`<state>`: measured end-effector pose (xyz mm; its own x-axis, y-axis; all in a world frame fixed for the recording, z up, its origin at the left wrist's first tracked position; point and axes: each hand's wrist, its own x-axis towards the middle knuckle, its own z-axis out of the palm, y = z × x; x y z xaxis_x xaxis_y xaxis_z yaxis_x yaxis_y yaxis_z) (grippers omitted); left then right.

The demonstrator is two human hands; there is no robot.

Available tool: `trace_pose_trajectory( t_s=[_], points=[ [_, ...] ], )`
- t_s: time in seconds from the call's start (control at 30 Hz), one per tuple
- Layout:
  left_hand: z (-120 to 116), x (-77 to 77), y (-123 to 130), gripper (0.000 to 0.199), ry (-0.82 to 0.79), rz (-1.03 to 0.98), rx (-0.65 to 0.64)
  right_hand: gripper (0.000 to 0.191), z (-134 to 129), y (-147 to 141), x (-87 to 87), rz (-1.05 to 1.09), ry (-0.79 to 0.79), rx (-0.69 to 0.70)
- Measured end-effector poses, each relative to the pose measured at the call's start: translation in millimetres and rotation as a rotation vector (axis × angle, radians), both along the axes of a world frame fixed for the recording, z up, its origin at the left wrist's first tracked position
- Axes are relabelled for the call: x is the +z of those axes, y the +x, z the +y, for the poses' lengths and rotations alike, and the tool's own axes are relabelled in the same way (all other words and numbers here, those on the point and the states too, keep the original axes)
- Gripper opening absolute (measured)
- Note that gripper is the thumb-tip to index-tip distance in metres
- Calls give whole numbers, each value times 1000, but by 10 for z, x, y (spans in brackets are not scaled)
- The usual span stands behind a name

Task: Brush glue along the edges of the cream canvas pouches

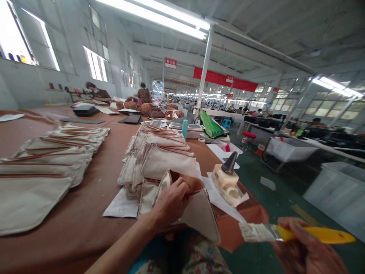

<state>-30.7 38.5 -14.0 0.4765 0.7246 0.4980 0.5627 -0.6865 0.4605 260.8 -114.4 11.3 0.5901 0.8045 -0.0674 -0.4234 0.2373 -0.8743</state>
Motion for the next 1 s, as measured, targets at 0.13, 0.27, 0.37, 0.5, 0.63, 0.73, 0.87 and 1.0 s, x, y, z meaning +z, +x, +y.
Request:
trace_pose_trajectory(
  t_s=[0.13, 0.27, 0.37, 0.5, 0.63, 0.73, 0.87, 1.0],
  points=[
    [-6, -103, 76, 15, -244, -124, 19, 42, -44, -90, 85, 25, -59, -114],
    [-58, -91, 99, 53, -338, -165, -92, 44, -59, -69, 96, 66, -96, -185],
    [-92, -49, 100, 32, -327, -93, -141, 44, -57, 49, 2, 90, -112, -137],
    [-118, -36, 104, 25, -285, -31, -92, 39, -65, 68, -57, 51, -76, -58],
    [-168, 55, 83, 16, -180, 85, -159, 40, -80, -90, 95, 19, -75, -131],
    [-220, 222, 65, 12, -94, 200, -297, 43, -94, -158, 212, 38, -94, -168],
    [-212, 392, 104, 7, -76, 329, -479, 42, -129, -142, 223, 60, -62, -156],
    [-92, 351, 238, 5, -105, 380, -464, 40, -159, -86, 128, 85, -48, -149]
  ],
)
